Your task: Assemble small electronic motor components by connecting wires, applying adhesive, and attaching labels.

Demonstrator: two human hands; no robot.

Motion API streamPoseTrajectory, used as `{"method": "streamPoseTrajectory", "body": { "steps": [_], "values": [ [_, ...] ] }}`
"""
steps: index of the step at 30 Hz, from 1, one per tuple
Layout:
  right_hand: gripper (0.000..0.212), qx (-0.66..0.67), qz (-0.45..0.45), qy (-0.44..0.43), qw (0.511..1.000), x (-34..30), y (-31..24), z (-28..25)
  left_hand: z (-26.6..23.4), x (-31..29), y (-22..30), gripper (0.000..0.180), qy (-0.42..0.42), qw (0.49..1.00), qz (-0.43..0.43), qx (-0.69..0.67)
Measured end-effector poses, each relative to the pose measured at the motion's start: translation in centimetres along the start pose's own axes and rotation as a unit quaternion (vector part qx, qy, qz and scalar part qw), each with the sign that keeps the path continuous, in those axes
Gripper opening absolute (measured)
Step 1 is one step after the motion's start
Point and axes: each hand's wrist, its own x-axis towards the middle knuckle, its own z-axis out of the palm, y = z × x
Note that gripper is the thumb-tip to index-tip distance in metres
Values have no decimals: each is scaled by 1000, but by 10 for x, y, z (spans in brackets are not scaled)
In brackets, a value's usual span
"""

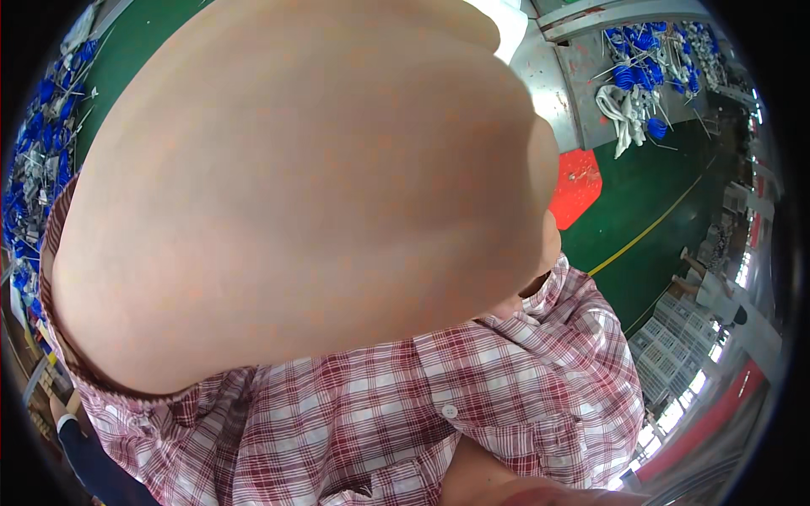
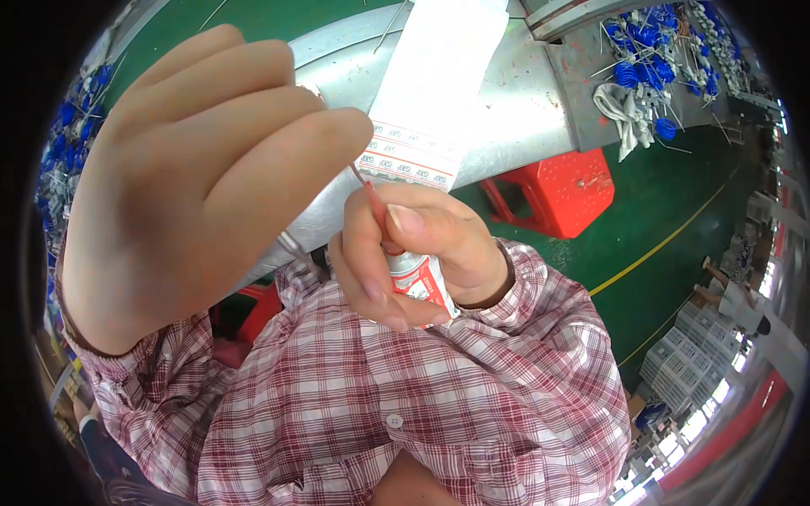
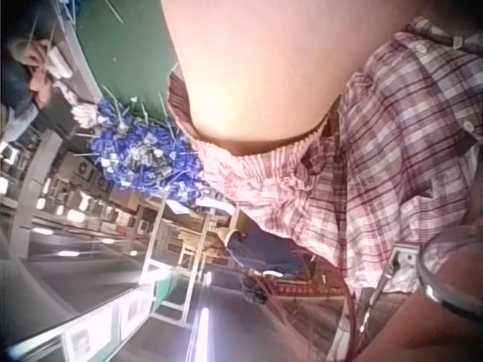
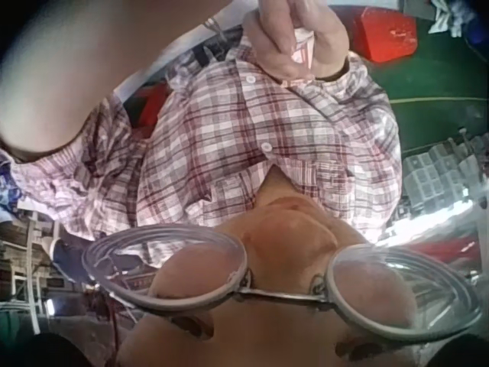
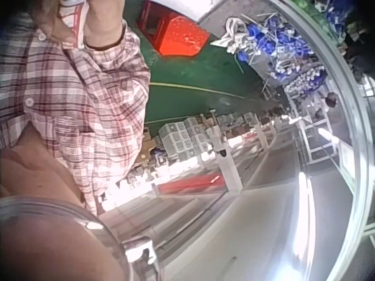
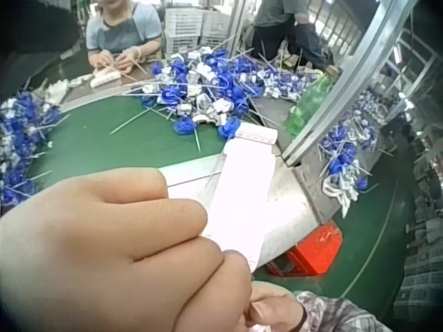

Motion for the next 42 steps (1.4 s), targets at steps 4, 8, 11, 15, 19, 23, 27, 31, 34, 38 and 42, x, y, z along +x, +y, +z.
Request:
{"method": "streamPoseTrajectory", "body": {
  "steps": [4,8,11,15,19,23,27,31,34,38,42],
  "values": [
    [42,30,22,-25,999,2,-2,0,3,-3,0,41,10,1000,-8,3],
    [43,67,11,-62,996,5,3,-4,3,-7,-2,41,15,1000,-15,8],
    [44,96,2,-89,991,6,8,-8,4,-10,-4,41,17,1000,-19,12],
    [44,137,-12,-124,983,8,15,-13,4,-12,-4,41,18,999,-24,15],
    [45,177,-27,-159,971,9,19,-16,4,-13,-4,41,18,999,-27,19],
    [46,183,-31,-164,969,9,18,-16,4,-11,-4,40,18,999,-28,21],
    [47,187,-37,-186,964,8,17,-19,5,-9,-5,41,17,999,-29,24],
    [48,193,-34,-184,963,7,19,-23,6,-12,-6,41,16,999,-31,28],
    [47,183,-33,-180,966,9,21,-21,0,-14,-8,41,17,999,-29,29],
    [46,159,-56,-187,968,9,7,-20,-11,2,-17,41,0,999,-5,33],
    [41,86,-139,-85,983,-11,-20,-20,-32,17,-25,41,-21,998,32,54]
  ]
}}
